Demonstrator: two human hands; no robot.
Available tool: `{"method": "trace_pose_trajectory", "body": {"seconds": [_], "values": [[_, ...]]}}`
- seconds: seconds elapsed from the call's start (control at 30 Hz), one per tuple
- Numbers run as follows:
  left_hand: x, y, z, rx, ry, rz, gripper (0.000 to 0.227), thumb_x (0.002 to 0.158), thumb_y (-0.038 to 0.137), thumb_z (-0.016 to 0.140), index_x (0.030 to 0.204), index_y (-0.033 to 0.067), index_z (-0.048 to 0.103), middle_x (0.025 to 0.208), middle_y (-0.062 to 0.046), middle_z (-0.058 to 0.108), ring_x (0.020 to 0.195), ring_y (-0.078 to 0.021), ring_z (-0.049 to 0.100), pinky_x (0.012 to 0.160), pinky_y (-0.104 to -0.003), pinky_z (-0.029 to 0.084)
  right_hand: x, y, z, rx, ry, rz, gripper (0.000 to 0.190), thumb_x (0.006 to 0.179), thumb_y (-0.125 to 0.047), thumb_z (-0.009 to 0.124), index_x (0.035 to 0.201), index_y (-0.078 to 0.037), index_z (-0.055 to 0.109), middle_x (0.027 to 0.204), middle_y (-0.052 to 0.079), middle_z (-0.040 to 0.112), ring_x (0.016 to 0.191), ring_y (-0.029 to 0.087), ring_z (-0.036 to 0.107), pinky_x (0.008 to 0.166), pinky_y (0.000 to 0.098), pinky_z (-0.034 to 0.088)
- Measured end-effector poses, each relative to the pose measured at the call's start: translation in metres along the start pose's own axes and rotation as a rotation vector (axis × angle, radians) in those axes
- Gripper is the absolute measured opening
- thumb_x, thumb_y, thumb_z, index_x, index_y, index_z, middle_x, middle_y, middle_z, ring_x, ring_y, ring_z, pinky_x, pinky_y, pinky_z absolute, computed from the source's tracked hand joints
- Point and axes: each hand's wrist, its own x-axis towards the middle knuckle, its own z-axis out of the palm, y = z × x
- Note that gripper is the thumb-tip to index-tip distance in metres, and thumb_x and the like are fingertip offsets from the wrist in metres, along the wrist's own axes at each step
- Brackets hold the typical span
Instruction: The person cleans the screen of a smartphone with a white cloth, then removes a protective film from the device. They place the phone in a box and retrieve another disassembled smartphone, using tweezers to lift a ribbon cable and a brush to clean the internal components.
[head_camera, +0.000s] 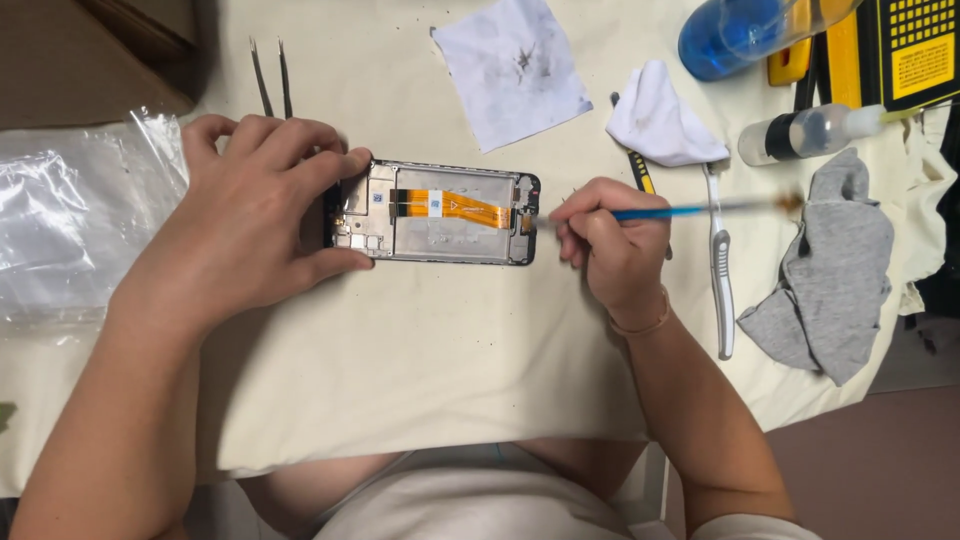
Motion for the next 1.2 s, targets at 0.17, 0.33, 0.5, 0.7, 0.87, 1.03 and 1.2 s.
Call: {"method": "trace_pose_trajectory", "body": {"seconds": [0.17,0.33,0.5,0.7,0.87,1.03,1.2], "values": [[0.0,0.002,-0.001,-0.012,0.012,-0.002,0.084,0.069,0.059,0.083,0.137,0.0149,0.064,0.128,-0.007,0.059,0.11,-0.0327,0.054,0.103,-0.056,0.027,-0.001,-0.004,-0.005,-0.055,-0.186,-0.144,0.022,0.072,0.009,0.042,0.072,0.006,0.063,0.059,0.016,0.056,0.042,0.017,0.047,0.04,0.0232,0.039],[0.001,0.002,-0.002,0.004,0.006,0.003,0.086,0.067,0.06,0.083,0.138,0.0161,0.064,0.129,-0.007,0.06,0.111,-0.0331,0.054,0.102,-0.056,0.028,0.001,0.002,-0.002,0.025,-0.008,-0.075,0.02,0.074,0.006,0.044,0.075,0.006,0.063,0.059,0.014,0.052,0.043,0.018,0.048,0.04,0.0258,0.038],[-0.001,0.002,0.0,-0.015,0.02,0.005,0.087,0.067,0.058,0.085,0.139,0.0153,0.064,0.128,-0.007,0.059,0.11,-0.0328,0.054,0.104,-0.056,0.027,0.006,-0.008,0.005,-0.144,-0.014,-0.21,0.027,0.082,0.01,0.043,0.083,0.01,0.07,0.071,0.02,0.062,0.05,0.022,0.062,0.056,0.025,0.052],[0.0,0.003,0.0,-0.022,-0.002,-0.029,0.089,0.064,0.058,0.086,0.139,0.0156,0.064,0.129,-0.007,0.059,0.114,-0.0359,0.051,0.102,-0.057,0.029,0.004,-0.007,0.005,-0.158,-0.037,-0.224,0.026,0.082,0.01,0.044,0.079,0.007,0.07,0.068,0.016,0.058,0.046,0.018,0.055,0.047,0.0237,0.046],[-0.001,0.0,0.004,-0.021,0.055,0.007,0.088,0.064,0.058,0.087,0.139,0.0182,0.065,0.13,-0.006,0.059,0.113,-0.0364,0.05,0.1,-0.056,0.029,0.005,-0.008,0.005,-0.224,-0.039,-0.308,0.027,0.089,0.01,0.046,0.088,0.007,0.072,0.077,0.018,0.062,0.052,0.018,0.06,0.056,0.0255,0.052],[-0.001,0.002,0.003,-0.001,0.037,-0.028,0.087,0.062,0.059,0.088,0.136,0.0169,0.066,0.128,-0.005,0.06,0.11,-0.0352,0.052,0.102,-0.055,0.027,0.003,-0.008,0.003,-0.345,-0.024,-0.372,0.027,0.08,0.01,0.045,0.075,0.003,0.071,0.062,0.011,0.059,0.057,0.016,0.051,0.054,0.0268,0.041],[-0.001,0.0,0.004,-0.005,0.038,-0.022,0.087,0.064,0.061,0.087,0.137,0.0185,0.065,0.127,-0.006,0.06,0.11,-0.0361,0.051,0.101,-0.056,0.027,0.006,-0.021,0.005,-0.41,-0.104,-0.396,0.029,0.087,0.008,0.048,0.095,0.005,0.075,0.071,0.012,0.065,0.071,0.02,0.061,0.07,0.0304,0.051]]}}
